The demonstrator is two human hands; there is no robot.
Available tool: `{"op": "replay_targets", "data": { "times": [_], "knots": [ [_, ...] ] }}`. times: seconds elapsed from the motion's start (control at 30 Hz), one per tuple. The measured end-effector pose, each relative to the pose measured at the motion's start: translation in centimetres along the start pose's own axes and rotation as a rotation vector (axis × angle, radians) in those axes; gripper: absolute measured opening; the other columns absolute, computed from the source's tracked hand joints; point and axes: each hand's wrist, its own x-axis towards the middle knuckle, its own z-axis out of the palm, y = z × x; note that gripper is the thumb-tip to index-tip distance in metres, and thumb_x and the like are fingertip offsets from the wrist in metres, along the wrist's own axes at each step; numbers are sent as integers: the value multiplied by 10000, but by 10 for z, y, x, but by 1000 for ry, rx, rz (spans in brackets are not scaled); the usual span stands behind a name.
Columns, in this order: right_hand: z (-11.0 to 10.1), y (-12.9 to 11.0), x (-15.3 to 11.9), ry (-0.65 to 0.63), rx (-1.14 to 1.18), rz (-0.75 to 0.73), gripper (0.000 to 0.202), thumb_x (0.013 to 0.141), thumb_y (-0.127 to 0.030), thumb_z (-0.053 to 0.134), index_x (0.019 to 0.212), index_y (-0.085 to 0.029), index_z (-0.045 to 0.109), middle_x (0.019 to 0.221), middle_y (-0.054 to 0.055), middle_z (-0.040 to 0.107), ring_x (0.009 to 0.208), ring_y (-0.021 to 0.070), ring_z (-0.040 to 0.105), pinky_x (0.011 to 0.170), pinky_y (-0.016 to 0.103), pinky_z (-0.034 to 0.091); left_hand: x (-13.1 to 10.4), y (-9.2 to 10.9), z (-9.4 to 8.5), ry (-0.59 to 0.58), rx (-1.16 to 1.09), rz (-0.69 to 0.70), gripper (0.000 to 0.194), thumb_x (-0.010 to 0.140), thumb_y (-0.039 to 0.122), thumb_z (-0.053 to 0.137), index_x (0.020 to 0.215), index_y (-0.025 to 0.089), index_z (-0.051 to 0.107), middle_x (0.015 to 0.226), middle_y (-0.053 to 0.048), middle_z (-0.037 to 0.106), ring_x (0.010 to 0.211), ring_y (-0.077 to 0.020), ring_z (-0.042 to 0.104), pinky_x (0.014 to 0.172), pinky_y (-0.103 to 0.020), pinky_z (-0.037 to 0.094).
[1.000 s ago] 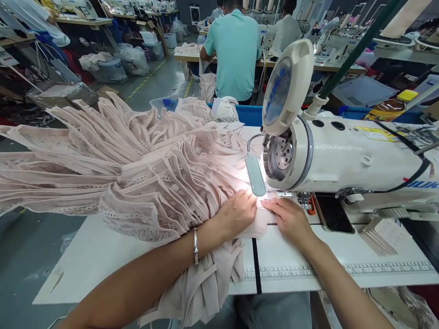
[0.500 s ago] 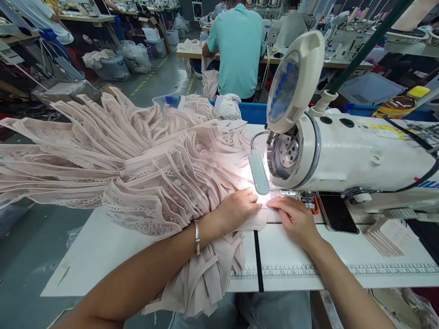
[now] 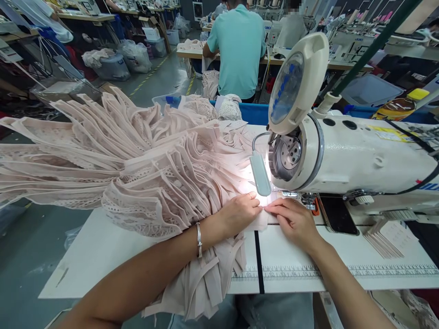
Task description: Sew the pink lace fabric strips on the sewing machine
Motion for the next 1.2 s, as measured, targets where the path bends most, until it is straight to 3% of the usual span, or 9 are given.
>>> {"op": "replay_targets", "data": {
  "times": [0.13,0.3,0.53,0.87,1.2],
  "knots": [
    [-4,1,0,-51,-12,-75,343,906,-58,484,903,-250,768,908,13,734,842,145,652,760,258,529,-6,1,-2,54,-74,-98,168,999,90,483,878,147,584,959,-62,617,949,-192,562,876,-303,483],
    [-3,2,-1,-47,-101,-118,405,876,-2,478,966,-263,774,1035,26,746,953,172,656,766,272,547,-10,4,-3,42,-98,-119,149,1015,100,428,1004,151,568,1114,-100,628,1183,-229,541,1108,-409,405],
    [-1,5,-3,-41,-78,-160,351,899,-14,503,1027,-220,757,999,26,765,951,171,670,857,309,574,-10,3,4,31,-92,-131,187,1008,91,395,1064,166,557,1184,-112,623,1257,-249,526,1140,-457,376],
    [1,4,-3,-142,-192,-57,409,935,-62,450,1132,-262,747,1151,37,758,1062,178,687,951,357,566,-6,3,3,10,-69,-179,300,1007,71,371,1262,161,499,1345,-120,573,1304,-216,521,1195,-503,287],
    [14,1,-5,-171,-369,25,453,891,-22,422,1171,-224,714,1212,54,735,1090,212,676,978,389,521,-4,4,9,114,1,-225,146,987,140,478,1093,130,578,1235,-132,594,1318,-290,458,1160,-471,340]
  ]
}}
